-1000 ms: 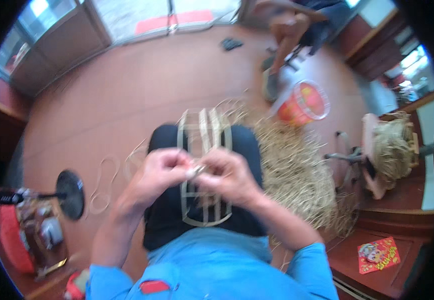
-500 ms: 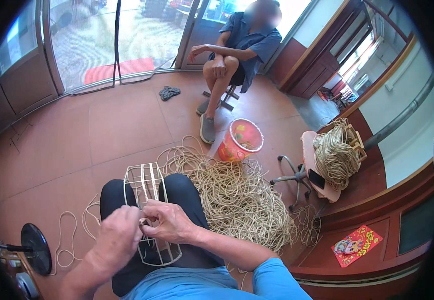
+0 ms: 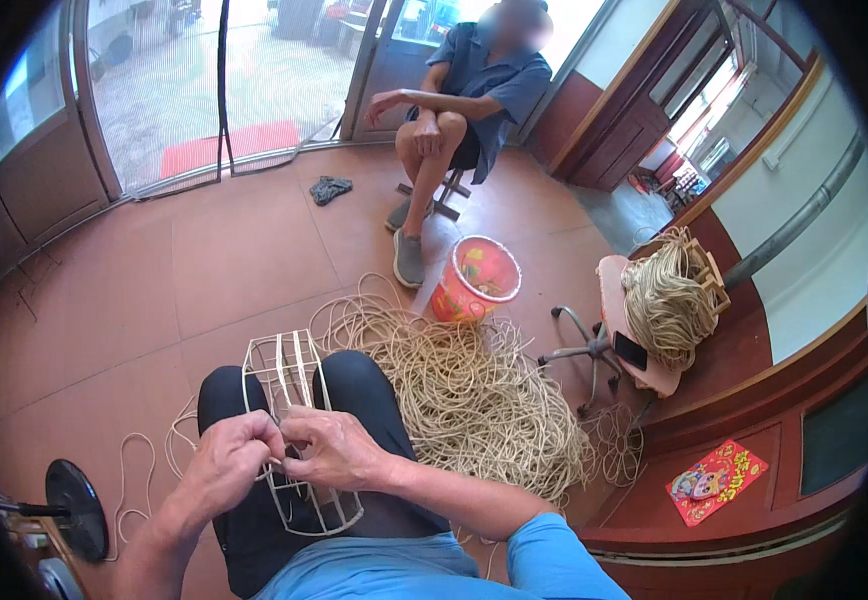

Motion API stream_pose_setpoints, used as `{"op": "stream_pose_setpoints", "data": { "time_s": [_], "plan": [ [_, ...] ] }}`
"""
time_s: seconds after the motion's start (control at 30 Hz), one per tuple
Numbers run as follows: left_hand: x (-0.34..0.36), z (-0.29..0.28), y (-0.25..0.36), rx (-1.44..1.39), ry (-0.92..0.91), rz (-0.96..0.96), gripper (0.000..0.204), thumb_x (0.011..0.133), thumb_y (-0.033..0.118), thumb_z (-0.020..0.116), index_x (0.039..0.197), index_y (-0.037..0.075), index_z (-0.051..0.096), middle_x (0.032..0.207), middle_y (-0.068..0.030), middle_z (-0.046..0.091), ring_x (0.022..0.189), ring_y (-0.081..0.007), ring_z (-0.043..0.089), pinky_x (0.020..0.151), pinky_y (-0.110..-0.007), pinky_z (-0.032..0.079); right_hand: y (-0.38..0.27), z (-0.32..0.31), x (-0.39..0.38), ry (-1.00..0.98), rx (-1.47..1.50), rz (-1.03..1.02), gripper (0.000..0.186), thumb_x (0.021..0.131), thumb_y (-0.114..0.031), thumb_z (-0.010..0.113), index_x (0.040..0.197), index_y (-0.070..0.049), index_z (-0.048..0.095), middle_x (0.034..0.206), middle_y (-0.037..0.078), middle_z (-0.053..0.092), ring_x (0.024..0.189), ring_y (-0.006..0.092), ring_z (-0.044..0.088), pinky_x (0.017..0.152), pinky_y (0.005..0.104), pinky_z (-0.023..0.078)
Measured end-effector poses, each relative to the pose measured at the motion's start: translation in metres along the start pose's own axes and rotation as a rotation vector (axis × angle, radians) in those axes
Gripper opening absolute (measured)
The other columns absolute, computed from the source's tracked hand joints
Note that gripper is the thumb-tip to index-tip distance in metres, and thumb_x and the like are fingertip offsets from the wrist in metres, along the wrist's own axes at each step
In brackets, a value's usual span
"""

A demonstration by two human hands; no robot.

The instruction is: The person is weaving thin bamboo or straw strips into a circular frame to create a hand-crafted item.

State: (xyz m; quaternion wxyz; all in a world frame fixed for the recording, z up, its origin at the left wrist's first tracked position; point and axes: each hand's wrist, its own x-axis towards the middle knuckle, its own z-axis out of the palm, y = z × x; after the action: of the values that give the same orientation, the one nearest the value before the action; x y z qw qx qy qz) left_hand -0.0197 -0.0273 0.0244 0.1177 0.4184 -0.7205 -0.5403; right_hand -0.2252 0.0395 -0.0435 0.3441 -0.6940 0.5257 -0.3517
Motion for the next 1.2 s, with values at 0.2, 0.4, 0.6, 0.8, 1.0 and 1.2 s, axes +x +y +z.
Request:
{"op": "stream_pose_setpoints", "data": {
  "time_s": [0.2, 0.4, 0.6, 0.8, 1.0, 1.2],
  "plan": [
    [-0.002, 0.002, -0.002, 0.082, 0.089, 0.11, 0.016, 0.085, 0.001, 0.052, 0.094, 0.0, 0.066, 0.08, -0.0043, 0.06, 0.079, -0.014, 0.059, 0.072, -0.034, 0.049, 0.0, -0.019, 0.005, -0.106, 0.097, 0.023, 0.039, 0.096, -0.038, 0.072, 0.116, -0.004, 0.07, 0.092, 0.012, 0.06, 0.084, 0.0293, 0.064, 0.08, 0.0438, 0.054],
    [-0.016, 0.008, 0.012, 0.243, 0.18, 0.191, 0.024, 0.09, -0.005, 0.06, 0.114, 0.0, 0.061, 0.092, -0.0187, 0.065, 0.086, -0.0382, 0.07, 0.08, -0.047, 0.056, 0.001, -0.012, 0.001, -0.047, 0.212, -0.005, 0.029, 0.108, -0.034, 0.071, 0.118, -0.006, 0.07, 0.096, 0.011, 0.065, 0.089, 0.026, 0.066, 0.081, 0.0417, 0.053],
    [-0.012, 0.022, 0.002, 0.731, 0.245, 0.55, 0.036, 0.08, 0.0, 0.07, 0.115, 0.004, 0.061, 0.098, -0.0143, 0.058, 0.09, -0.0354, 0.06, 0.082, -0.048, 0.049, 0.007, -0.006, 0.002, -0.035, 0.188, -0.003, 0.02, 0.106, -0.022, 0.075, 0.119, -0.007, 0.07, 0.096, 0.01, 0.062, 0.088, 0.0279, 0.065, 0.08, 0.0422, 0.053],
    [-0.007, 0.022, -0.008, 0.865, 0.253, 0.624, 0.032, 0.084, 0.0, 0.067, 0.115, 0.004, 0.059, 0.095, -0.016, 0.056, 0.087, -0.0371, 0.057, 0.08, -0.048, 0.046, 0.012, -0.005, 0.002, 0.006, 0.135, -0.071, 0.018, 0.107, -0.021, 0.074, 0.118, -0.007, 0.071, 0.096, 0.01, 0.061, 0.089, 0.0288, 0.066, 0.08, 0.0412, 0.053],
    [-0.015, 0.03, -0.031, -0.109, 0.434, 0.2, 0.016, 0.115, 0.012, 0.052, 0.126, 0.003, 0.06, 0.101, -0.0094, 0.064, 0.087, -0.0197, 0.065, 0.077, -0.036, 0.052, 0.001, -0.006, 0.0, 0.026, 0.201, -0.045, 0.016, 0.112, -0.022, 0.071, 0.114, -0.006, 0.072, 0.096, 0.01, 0.061, 0.087, 0.0249, 0.065, 0.08, 0.0392, 0.053],
    [-0.038, 0.031, -0.045, -0.434, 0.061, -0.106, 0.036, 0.122, 0.034, 0.047, 0.117, 0.004, 0.066, 0.077, 0.0008, 0.062, 0.058, -0.0044, 0.046, 0.052, -0.023, 0.035, 0.001, 0.005, -0.003, 0.019, 0.286, -0.05, 0.016, 0.114, -0.021, 0.068, 0.117, -0.006, 0.073, 0.098, 0.007, 0.064, 0.088, 0.0187, 0.065, 0.081, 0.0362, 0.054]
  ]
}}
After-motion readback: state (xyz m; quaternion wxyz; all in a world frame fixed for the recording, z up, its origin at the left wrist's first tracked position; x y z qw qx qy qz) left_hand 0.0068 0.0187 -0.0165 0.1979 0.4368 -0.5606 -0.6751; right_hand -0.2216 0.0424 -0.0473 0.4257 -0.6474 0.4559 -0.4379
